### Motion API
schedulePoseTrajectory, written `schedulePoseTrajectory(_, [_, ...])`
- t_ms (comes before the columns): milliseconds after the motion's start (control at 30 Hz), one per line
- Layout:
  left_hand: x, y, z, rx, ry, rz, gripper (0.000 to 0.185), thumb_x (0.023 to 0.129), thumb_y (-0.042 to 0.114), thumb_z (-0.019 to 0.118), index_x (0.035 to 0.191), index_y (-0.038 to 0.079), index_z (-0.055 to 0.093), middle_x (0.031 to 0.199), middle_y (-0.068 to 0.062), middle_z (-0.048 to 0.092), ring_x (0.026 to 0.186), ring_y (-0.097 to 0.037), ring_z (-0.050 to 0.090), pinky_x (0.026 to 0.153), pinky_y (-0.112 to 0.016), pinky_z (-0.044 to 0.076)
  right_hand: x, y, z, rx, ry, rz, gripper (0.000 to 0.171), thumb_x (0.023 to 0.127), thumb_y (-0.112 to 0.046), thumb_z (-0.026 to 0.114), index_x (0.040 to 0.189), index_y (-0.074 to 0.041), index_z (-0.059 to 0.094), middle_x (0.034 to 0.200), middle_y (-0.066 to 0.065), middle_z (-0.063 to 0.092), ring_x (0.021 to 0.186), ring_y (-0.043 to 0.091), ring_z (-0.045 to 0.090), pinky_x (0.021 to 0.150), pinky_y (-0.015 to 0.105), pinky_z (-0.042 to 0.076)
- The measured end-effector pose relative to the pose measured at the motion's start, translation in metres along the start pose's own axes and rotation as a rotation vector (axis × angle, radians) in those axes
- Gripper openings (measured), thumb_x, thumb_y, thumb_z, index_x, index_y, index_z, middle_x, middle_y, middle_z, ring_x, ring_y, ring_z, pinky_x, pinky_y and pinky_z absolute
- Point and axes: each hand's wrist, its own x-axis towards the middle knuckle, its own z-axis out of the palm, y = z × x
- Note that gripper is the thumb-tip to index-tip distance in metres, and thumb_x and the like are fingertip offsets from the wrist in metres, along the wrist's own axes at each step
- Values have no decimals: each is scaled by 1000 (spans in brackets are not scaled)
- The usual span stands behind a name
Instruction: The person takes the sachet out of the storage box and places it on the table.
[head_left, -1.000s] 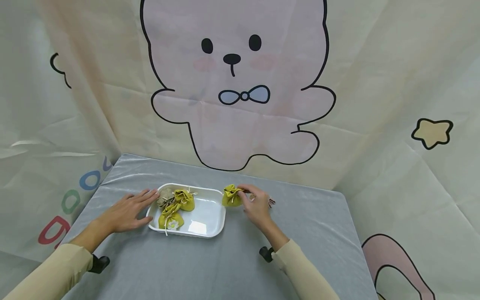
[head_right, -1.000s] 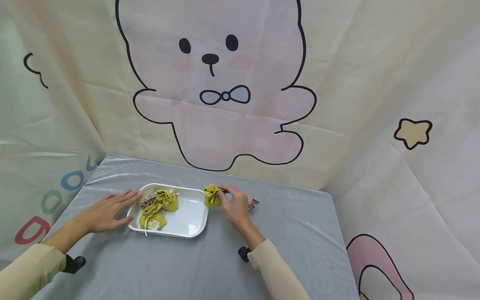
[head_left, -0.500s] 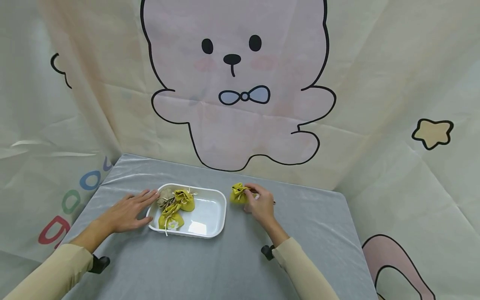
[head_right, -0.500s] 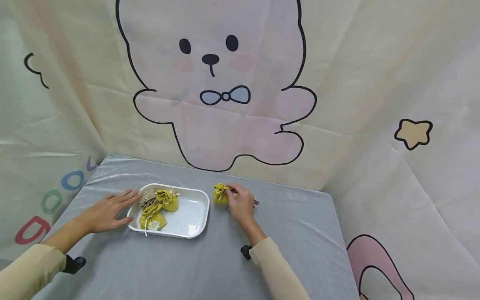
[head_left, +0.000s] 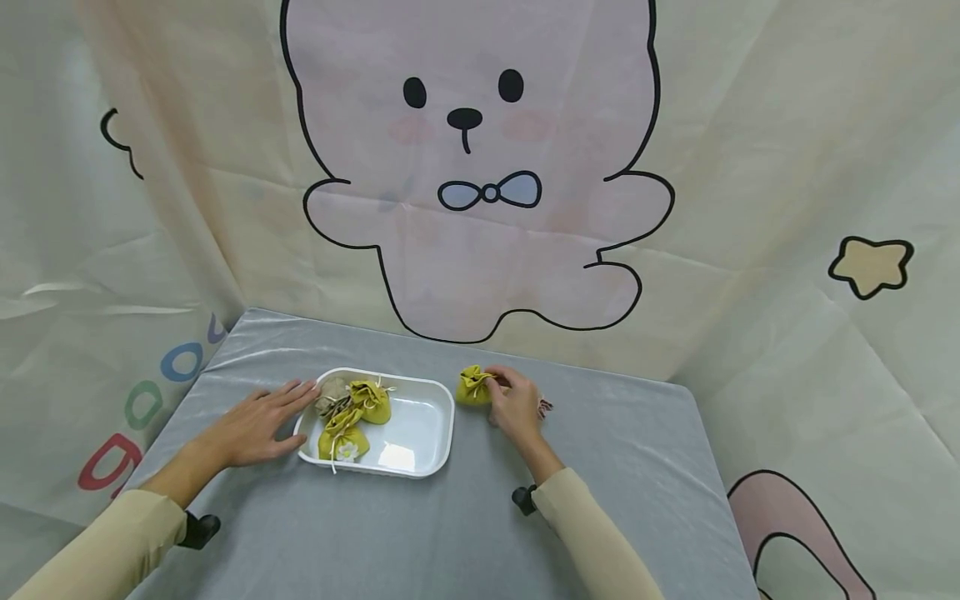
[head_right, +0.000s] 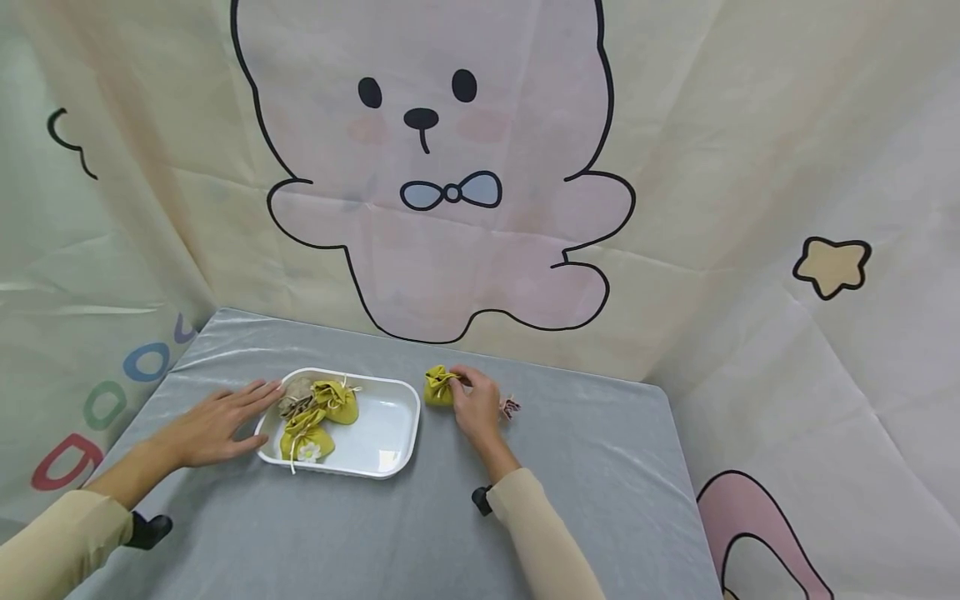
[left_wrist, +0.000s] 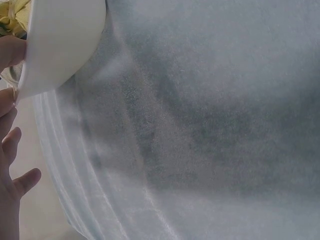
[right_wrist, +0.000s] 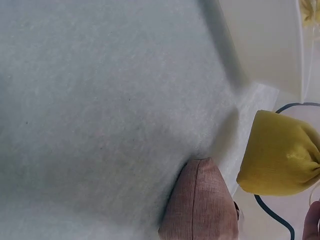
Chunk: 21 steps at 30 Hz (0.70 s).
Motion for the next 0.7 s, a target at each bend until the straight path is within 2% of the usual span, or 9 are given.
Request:
schedulePoseTrajectory(433, [1,-2,2,6,-1,1,75,90,42,67,150,4,44,153,-18,43,137,-41,42,96,-63,40,-1,14,10,-49,-36,86,15,91,2,67,104,2,74,101,13,74,91,24,70,80,40,56])
schedulePoseTrajectory(700, [1,-1,2,6,-7,0,75,90,43,67,149,4,44,153,-18,43,137,-41,42,96,-63,40,-3,18,11,-69,-15,53,17,90,2,67,105,2,73,99,13,74,88,25,68,78,42,55])
